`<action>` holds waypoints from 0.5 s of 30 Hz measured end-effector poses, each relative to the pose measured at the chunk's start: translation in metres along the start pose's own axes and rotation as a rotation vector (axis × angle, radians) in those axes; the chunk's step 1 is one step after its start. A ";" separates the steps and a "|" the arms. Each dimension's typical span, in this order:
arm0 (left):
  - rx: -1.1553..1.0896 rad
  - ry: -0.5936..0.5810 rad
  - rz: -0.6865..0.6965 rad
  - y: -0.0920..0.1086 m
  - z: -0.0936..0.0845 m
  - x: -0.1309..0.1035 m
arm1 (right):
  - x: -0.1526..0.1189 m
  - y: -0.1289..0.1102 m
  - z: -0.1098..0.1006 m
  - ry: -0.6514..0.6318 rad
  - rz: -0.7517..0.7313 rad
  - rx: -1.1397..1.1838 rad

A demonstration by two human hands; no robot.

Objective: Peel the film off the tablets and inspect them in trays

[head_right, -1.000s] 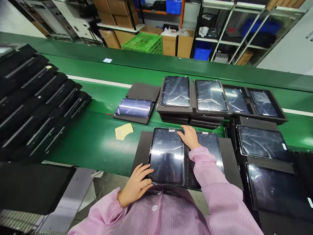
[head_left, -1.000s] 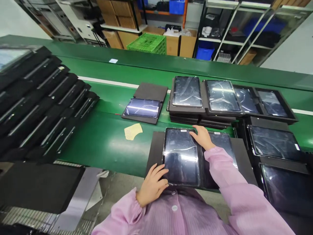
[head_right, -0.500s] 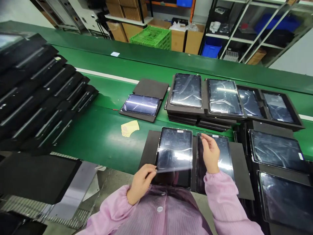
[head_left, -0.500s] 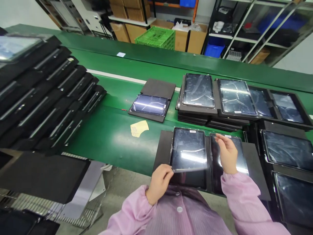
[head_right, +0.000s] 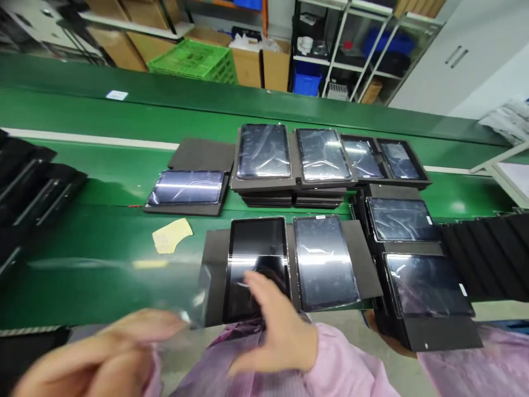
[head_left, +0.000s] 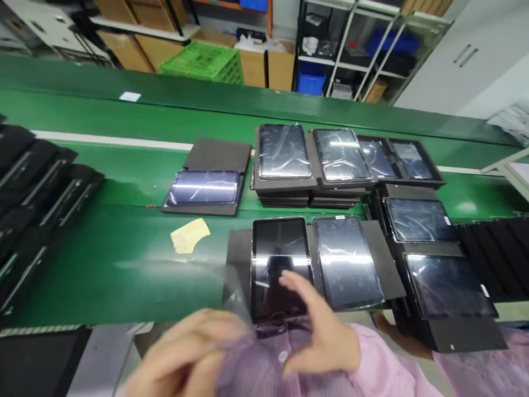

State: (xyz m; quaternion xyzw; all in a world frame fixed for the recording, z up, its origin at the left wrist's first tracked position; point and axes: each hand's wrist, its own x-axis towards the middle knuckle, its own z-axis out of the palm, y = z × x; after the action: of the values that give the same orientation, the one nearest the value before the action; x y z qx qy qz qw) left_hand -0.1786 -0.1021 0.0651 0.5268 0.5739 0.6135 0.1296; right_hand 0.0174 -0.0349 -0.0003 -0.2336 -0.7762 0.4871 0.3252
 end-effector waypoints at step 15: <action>-0.085 -0.277 -0.498 -0.095 0.017 -0.010 | 0.030 0.032 -0.006 0.233 0.738 0.721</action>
State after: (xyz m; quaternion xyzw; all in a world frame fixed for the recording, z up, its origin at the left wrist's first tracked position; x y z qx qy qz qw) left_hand -0.2030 -0.0710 -0.0236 0.4424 0.6363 0.5086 0.3752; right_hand 0.0029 0.0019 -0.0193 -0.4174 -0.3843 0.7758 0.2760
